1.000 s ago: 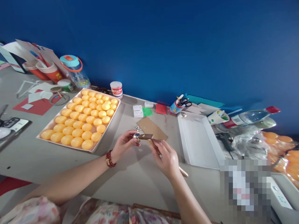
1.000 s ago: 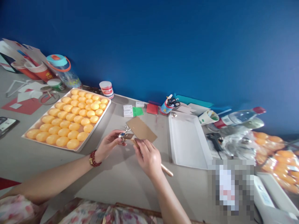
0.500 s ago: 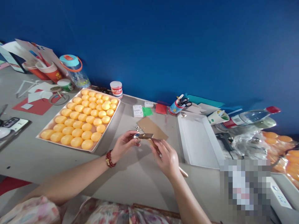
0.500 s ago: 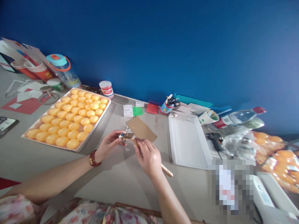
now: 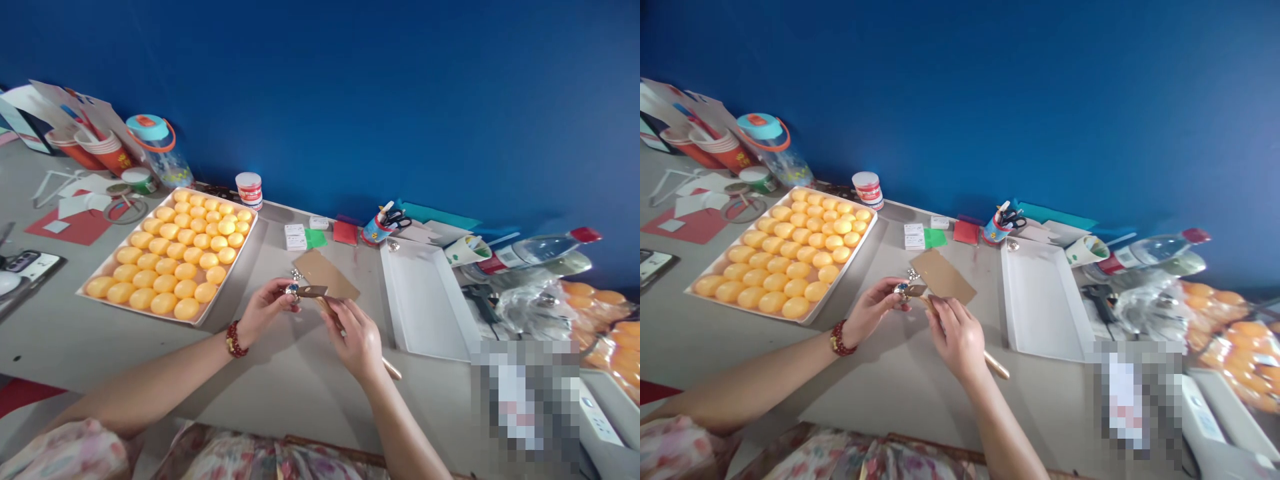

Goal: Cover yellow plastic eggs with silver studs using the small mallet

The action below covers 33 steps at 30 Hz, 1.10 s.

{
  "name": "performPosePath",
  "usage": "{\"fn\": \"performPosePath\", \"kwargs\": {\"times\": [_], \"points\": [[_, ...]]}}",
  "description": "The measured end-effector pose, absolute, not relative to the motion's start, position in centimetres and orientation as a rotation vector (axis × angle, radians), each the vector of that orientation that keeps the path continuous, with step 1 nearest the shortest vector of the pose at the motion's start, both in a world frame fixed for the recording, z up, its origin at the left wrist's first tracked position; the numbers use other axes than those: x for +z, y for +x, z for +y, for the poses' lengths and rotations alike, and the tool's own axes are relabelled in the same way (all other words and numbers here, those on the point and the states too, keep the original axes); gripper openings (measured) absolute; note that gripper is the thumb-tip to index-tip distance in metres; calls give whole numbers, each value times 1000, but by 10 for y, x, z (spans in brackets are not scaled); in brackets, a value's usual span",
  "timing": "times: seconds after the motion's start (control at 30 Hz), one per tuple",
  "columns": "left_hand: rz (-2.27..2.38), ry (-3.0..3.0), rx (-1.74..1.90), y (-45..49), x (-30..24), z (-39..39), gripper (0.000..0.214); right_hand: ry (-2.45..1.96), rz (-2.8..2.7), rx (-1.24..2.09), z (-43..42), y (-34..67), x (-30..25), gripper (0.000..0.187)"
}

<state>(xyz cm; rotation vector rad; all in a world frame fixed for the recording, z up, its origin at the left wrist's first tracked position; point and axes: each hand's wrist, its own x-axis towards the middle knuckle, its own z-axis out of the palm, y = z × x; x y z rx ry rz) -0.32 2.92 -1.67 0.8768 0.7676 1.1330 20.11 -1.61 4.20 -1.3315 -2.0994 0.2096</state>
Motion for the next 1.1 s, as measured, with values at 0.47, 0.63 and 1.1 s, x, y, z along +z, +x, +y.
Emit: {"fn": "performPosePath", "kwargs": {"times": [0.47,0.63,1.1], "points": [[542,757,986,-10,-7,24,34,-1774,-2020,-85,9,237,7,24],[444,733,960,-8,-5,23,30,-1765,-2086,-88,12,239,-5,32],[423,713,905,-6,-3,22,28,-1284,-2048,303,-9,203,33,44]]}}
